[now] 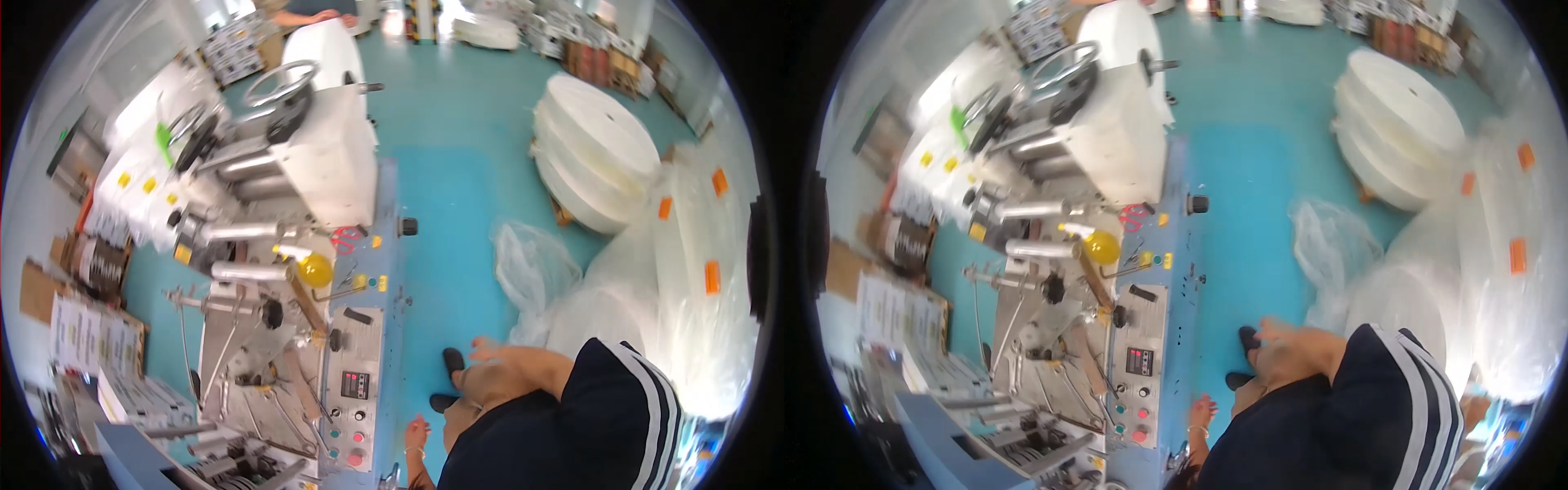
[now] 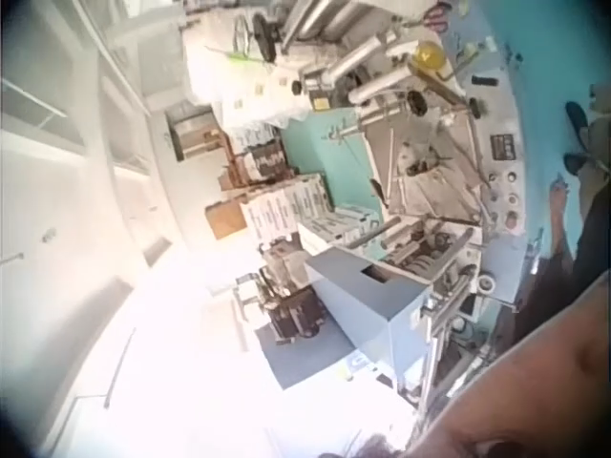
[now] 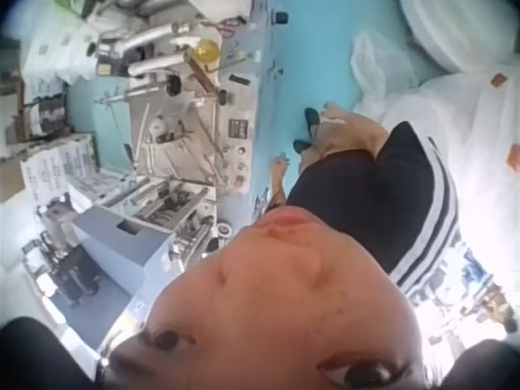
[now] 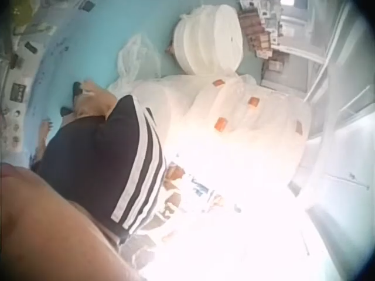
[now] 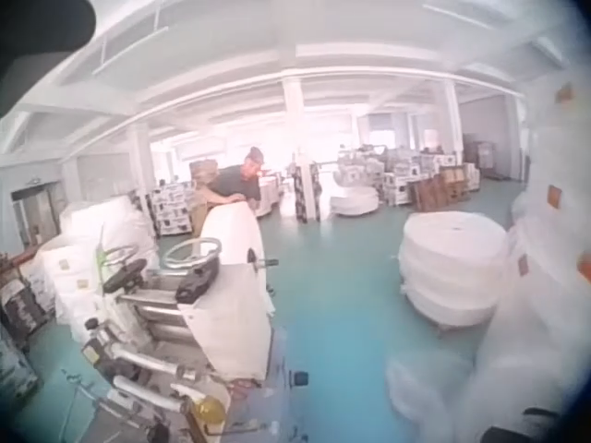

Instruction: Operating and adjusting industrial paper processing equipment, including handling large paper rolls and checking control panels.

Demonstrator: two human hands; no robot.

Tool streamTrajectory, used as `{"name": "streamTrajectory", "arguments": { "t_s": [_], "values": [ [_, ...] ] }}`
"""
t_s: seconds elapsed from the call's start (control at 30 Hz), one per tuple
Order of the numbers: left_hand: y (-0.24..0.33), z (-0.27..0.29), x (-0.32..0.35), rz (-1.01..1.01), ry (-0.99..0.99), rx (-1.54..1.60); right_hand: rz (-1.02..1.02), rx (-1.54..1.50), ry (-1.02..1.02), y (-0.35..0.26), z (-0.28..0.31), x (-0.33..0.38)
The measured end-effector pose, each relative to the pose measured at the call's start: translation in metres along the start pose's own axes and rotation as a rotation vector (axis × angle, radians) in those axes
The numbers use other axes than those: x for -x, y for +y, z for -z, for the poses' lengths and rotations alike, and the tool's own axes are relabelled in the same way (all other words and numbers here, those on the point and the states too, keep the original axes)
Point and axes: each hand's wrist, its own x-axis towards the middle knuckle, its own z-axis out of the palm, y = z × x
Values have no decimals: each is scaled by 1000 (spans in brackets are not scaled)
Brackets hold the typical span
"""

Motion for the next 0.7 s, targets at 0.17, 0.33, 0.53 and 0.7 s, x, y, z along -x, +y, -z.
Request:
{"name": "streamTrajectory", "arguments": {
  "t_s": [0.17,0.33,0.53,0.7],
  "values": [
    [60,-14,-30,128,-280,-320,-603,-324,702,225,127,-2],
    [104,-10,-57,212,-66,-364,-617,-741,661,140,270,23],
    [210,-110,-135,171,-80,-355,-813,-1116,759,228,315,-18],
    [282,-173,-176,64,-224,-218,-366,-524,446,343,335,-69]
  ]
}}
